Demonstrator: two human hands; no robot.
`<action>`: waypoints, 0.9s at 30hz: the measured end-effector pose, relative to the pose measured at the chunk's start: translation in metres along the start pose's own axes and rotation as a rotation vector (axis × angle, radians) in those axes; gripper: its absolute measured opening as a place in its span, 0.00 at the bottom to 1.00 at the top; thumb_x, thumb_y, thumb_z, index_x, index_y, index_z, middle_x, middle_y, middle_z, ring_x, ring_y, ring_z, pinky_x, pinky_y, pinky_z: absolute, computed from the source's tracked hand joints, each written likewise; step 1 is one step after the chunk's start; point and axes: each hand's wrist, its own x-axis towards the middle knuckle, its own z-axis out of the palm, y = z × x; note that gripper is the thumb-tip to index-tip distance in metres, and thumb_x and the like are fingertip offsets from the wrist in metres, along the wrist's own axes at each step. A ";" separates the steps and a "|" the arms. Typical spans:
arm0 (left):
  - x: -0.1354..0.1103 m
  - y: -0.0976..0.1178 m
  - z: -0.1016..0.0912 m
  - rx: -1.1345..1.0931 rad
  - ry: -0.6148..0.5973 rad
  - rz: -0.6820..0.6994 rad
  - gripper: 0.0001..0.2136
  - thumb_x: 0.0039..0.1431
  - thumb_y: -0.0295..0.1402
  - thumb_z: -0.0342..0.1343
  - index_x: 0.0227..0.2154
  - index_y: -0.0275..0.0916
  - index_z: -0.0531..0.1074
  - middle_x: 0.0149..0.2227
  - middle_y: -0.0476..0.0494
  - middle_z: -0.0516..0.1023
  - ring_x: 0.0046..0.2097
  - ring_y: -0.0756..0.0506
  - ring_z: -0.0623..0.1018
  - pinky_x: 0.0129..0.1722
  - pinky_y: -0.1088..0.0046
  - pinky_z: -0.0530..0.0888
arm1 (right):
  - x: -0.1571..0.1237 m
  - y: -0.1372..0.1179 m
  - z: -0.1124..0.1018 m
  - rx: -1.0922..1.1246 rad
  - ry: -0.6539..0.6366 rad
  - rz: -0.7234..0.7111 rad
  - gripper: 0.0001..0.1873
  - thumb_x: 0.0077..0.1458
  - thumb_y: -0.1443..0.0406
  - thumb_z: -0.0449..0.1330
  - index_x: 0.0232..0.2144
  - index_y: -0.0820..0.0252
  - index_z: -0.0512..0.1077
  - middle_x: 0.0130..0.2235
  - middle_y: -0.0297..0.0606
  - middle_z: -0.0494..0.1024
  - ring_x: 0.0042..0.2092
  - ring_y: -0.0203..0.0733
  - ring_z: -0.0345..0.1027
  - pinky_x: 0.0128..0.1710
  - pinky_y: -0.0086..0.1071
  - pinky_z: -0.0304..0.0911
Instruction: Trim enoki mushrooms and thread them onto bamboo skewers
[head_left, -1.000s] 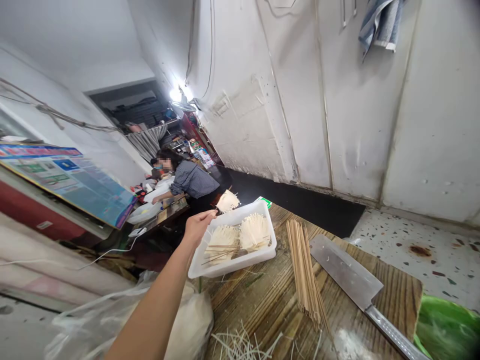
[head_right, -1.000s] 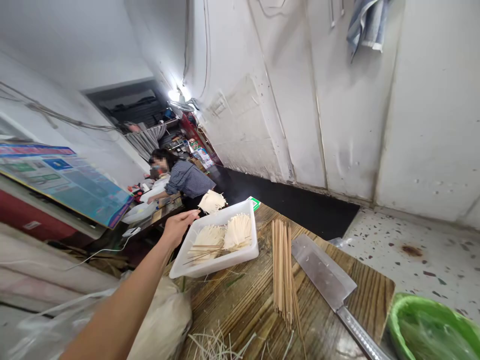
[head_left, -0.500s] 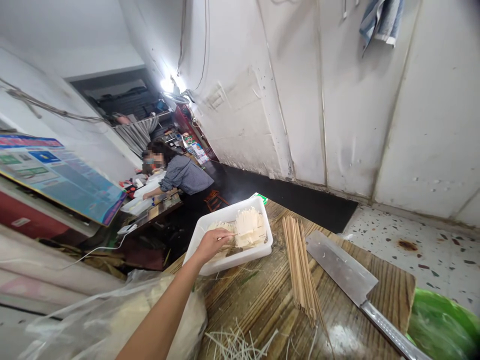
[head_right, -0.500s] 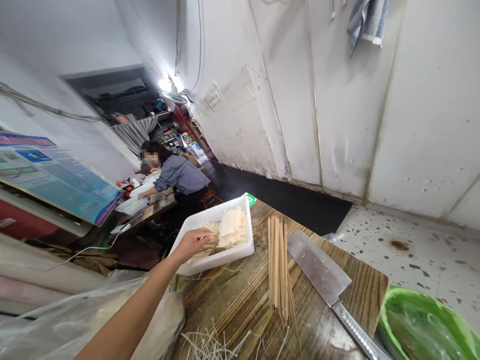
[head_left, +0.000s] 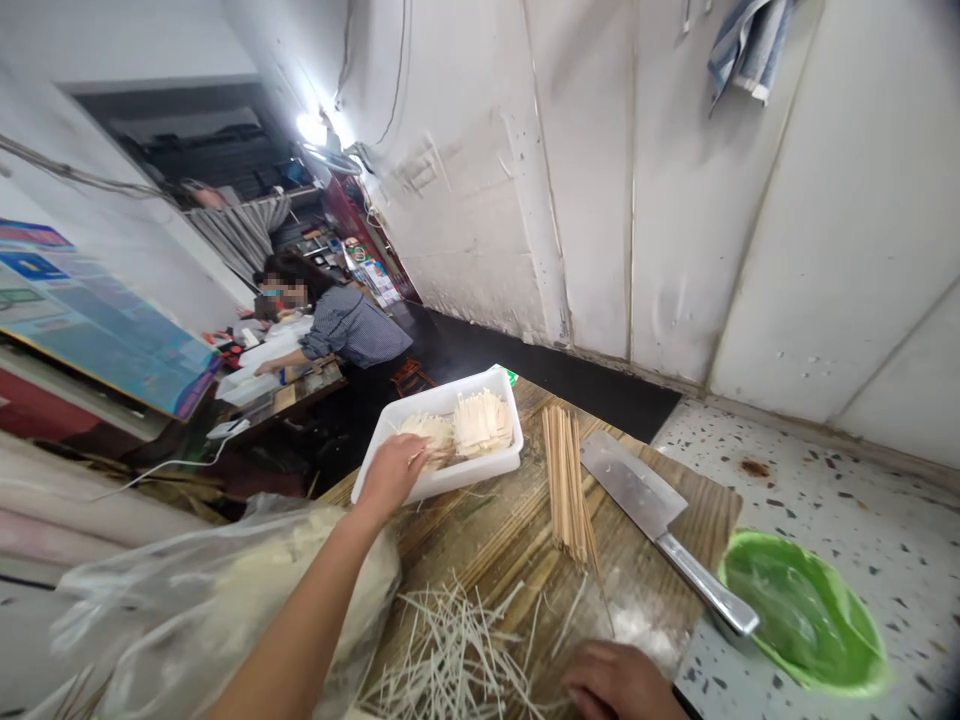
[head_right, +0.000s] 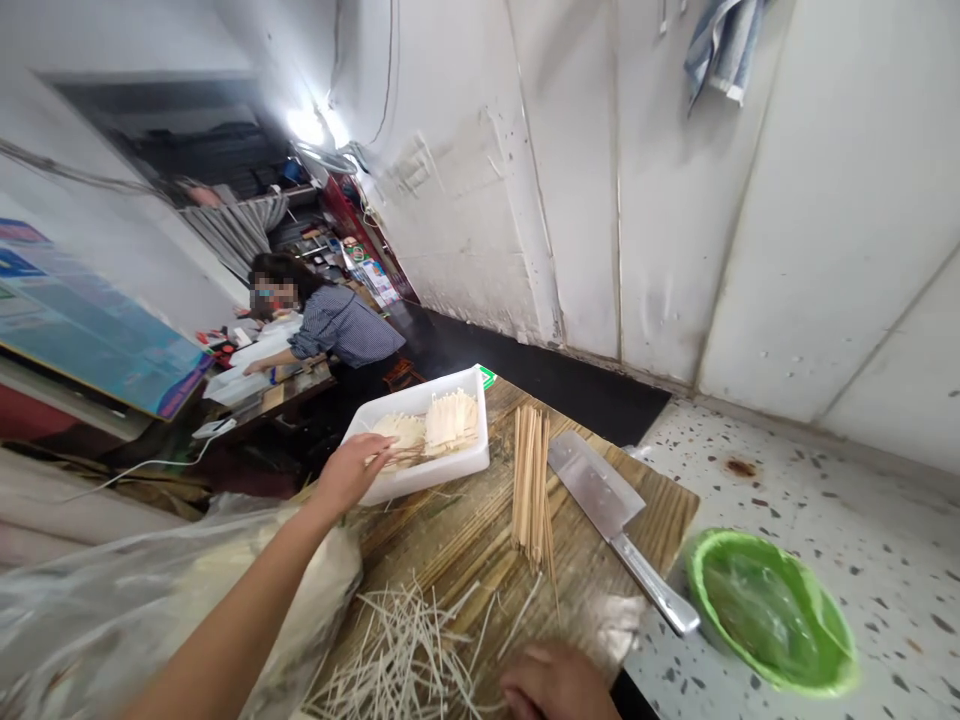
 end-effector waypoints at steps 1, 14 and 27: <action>-0.012 0.007 -0.008 0.009 0.026 -0.013 0.14 0.54 0.42 0.52 0.32 0.42 0.80 0.37 0.39 0.80 0.41 0.38 0.76 0.46 0.61 0.68 | -0.001 -0.004 -0.003 -0.010 0.017 -0.033 0.11 0.60 0.66 0.50 0.31 0.57 0.73 0.31 0.38 0.75 0.33 0.37 0.69 0.33 0.28 0.64; -0.294 0.100 -0.017 -0.022 0.223 -0.346 0.15 0.55 0.44 0.52 0.40 0.45 0.78 0.36 0.44 0.83 0.36 0.40 0.80 0.43 0.64 0.72 | 0.016 -0.007 -0.053 -0.625 0.134 0.460 0.11 0.57 0.63 0.53 0.34 0.66 0.72 0.38 0.51 0.76 0.38 0.48 0.71 0.36 0.33 0.60; -0.380 0.096 0.002 0.166 0.373 -0.382 0.13 0.61 0.35 0.49 0.43 0.40 0.75 0.37 0.41 0.81 0.38 0.42 0.78 0.41 0.64 0.71 | 0.045 -0.006 -0.059 -0.818 -0.043 0.585 0.17 0.53 0.63 0.51 0.31 0.71 0.76 0.35 0.59 0.77 0.39 0.55 0.73 0.34 0.36 0.61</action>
